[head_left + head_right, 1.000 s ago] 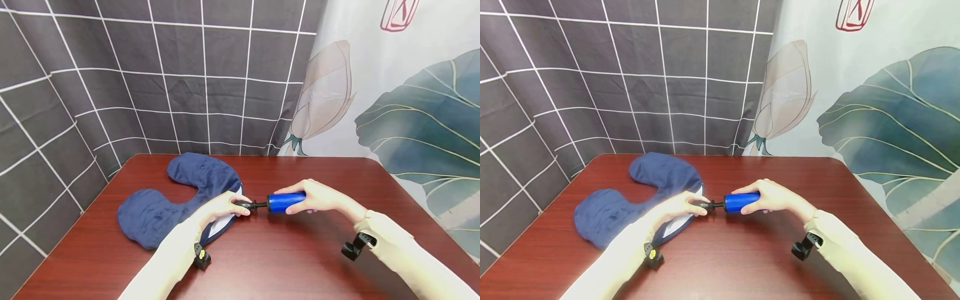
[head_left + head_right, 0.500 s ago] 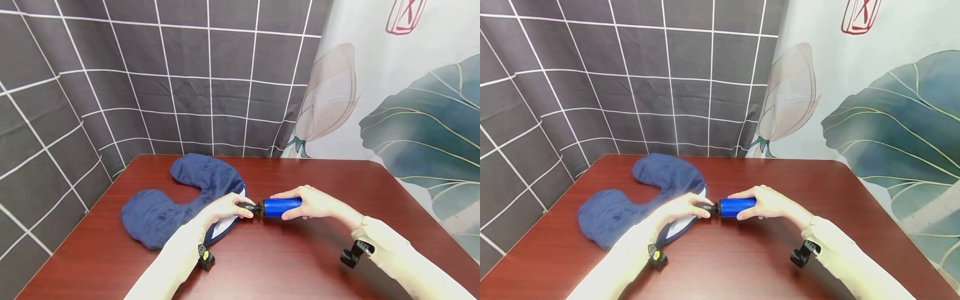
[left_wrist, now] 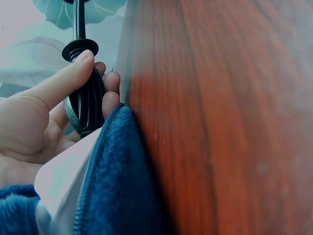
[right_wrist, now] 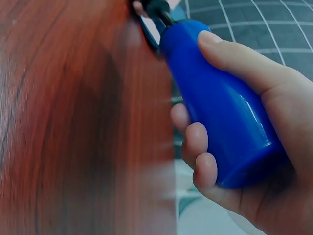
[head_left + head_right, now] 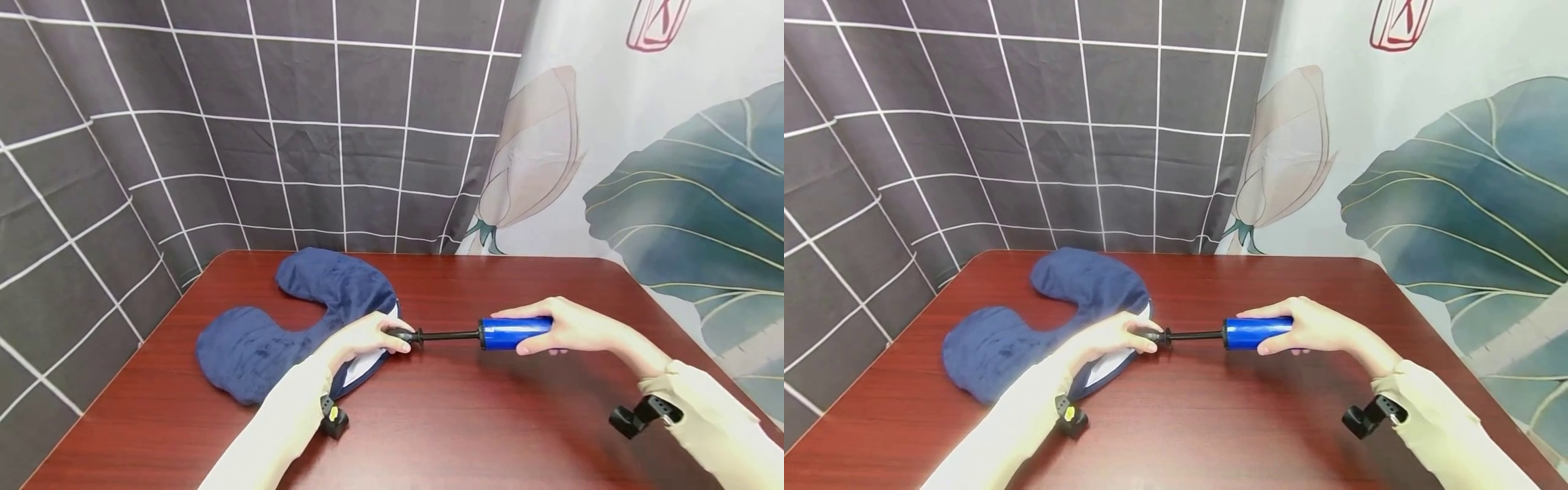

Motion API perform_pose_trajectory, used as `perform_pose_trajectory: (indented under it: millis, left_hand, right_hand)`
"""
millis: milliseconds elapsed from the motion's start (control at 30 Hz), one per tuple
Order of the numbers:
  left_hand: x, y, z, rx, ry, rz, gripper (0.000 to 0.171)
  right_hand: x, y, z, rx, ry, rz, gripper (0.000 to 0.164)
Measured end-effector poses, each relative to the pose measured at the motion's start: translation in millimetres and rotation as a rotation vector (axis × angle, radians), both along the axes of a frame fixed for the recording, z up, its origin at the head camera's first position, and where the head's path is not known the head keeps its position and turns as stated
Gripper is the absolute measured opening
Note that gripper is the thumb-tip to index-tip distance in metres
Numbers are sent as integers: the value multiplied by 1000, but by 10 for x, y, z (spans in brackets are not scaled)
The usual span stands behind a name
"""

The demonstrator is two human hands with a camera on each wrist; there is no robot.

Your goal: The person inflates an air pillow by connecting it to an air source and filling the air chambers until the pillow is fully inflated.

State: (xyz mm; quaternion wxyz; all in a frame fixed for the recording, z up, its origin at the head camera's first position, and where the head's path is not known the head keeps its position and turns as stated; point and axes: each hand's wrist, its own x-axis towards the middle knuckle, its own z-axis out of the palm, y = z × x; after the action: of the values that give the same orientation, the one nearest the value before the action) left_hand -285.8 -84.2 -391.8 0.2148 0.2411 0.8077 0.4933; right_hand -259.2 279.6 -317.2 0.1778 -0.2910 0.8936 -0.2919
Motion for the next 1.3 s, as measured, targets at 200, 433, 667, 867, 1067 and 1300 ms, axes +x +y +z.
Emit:
perform_pose_trajectory:
  millis: [200, 433, 667, 867, 1067, 1300]
  left_hand:
    - [-8, 7, -16, 35, -32, -15, 32]
    - [-4, 10, -12, 58, -23, -7, 33]
    - [18, 20, -4, 26, -9, 37, 33]
    - [29, 23, -23, 38, -26, 38, 32]
    - [46, 30, -29, 44, -16, 22, 33]
    - [39, 32, -21, 52, -11, 11, 32]
  right_hand:
    - [9, 66, 10, -19, -8, -18, 56]
    - [-87, -247, -102, -10, -1, -47, 54]
    - [-162, -687, -243, 2, 26, -32, 56]
    - [-159, -856, -297, 2, 82, -3, 58]
    - [-110, -733, -257, 39, 115, 21, 58]
    - [-39, -319, -116, 42, 74, 5, 59]
